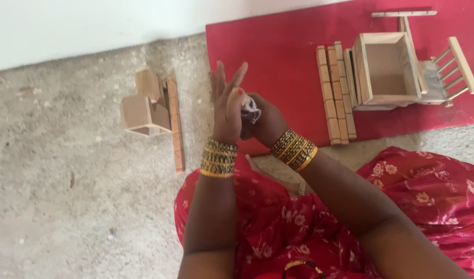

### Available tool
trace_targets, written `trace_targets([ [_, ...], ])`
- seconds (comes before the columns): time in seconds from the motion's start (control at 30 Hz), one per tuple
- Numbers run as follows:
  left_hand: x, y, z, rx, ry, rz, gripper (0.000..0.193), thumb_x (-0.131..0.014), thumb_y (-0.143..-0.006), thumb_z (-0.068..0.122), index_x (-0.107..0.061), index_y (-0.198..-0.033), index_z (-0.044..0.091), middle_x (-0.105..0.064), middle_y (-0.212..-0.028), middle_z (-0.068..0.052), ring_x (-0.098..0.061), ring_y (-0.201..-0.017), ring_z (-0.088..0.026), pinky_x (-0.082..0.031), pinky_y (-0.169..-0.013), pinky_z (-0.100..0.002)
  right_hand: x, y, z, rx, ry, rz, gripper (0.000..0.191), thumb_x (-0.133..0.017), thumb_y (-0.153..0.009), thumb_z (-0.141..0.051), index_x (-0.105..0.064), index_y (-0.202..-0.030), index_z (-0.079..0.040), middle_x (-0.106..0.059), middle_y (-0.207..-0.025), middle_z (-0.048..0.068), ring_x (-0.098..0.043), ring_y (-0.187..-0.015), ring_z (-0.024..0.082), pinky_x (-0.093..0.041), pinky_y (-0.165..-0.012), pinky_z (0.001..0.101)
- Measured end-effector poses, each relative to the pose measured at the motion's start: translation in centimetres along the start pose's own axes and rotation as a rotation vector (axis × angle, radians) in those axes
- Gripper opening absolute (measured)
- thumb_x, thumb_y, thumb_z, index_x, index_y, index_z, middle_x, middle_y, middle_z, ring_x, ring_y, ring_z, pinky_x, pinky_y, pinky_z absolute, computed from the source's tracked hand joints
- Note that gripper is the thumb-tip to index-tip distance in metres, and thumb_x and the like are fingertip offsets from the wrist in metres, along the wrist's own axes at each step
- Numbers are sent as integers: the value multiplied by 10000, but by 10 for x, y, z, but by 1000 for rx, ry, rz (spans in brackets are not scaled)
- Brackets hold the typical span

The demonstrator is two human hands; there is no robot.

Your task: The person sits on the floor and wipes various small wooden pieces and a miniature wooden chair with a cloth. They handle each piece individually, wiping all sides before placing it aside.

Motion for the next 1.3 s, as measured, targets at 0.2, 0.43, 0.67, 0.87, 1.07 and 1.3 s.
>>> trace_targets([
  [0.2,8,-1,-2,76,-162,29,538,-294,-1079,449,-509,-1550,301,-132,-1759,-172,77,-1627,-442,116,-1214,-729,-8,11,30,-10,-235,1,209,-644,-1000,-109,-569,-1179,-30,-681,-990,106,-726,-820,181,-643,-691,325],
  [0.43,-6,3,-23,108,-39,40,609,-265,-1065,520,-486,-1560,244,-185,-1759,-152,24,-1644,-405,75,-1279,-622,31,50,140,-82,103,-32,140,-637,-1012,-132,-643,-1053,2,-742,-864,105,-754,-772,196,-622,-677,332],
  [0.67,-2,-9,-76,201,131,201,932,-201,-1016,710,-179,-1645,23,-133,-1714,-238,-65,-1575,-433,-42,-1262,-529,86,66,134,-268,198,298,276,-679,-943,-254,-585,-1144,-90,-716,-860,89,-721,-740,198,-621,-609,344],
  [0.87,4,-8,-115,295,-43,143,984,-148,-986,762,-335,-1580,0,-327,-1645,-252,-183,-1569,-420,-49,-1297,-505,198,95,107,-390,950,619,427,-638,-985,-446,-563,-1218,-96,-696,-1031,161,-697,-947,376,-538,-845,548],
  [1.07,35,-9,-133,368,-181,203,911,-192,-1015,695,-396,-1539,-22,-373,-1594,-278,-220,-1537,-432,-74,-1268,-505,234,93,86,-220,1173,829,425,-738,-925,-221,-586,-1287,-56,-646,-1165,223,-627,-1093,414,-510,-925,537],
  [1.3,127,15,-141,600,-607,387,689,-701,-890,480,-548,-1404,46,-580,-1420,-240,-509,-1355,-392,-386,-1158,-498,159,79,74,109,1162,466,432,-691,-918,-111,-623,-1345,-110,-621,-1360,126,-596,-1249,352,-457,-1091,490],
])
Point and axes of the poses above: each hand's wrist, its own y-axis away from the middle knuckle, its own x-axis out of the back of the hand, z = x × y, the point moved 10 cm from there along -y, towards the middle knuckle
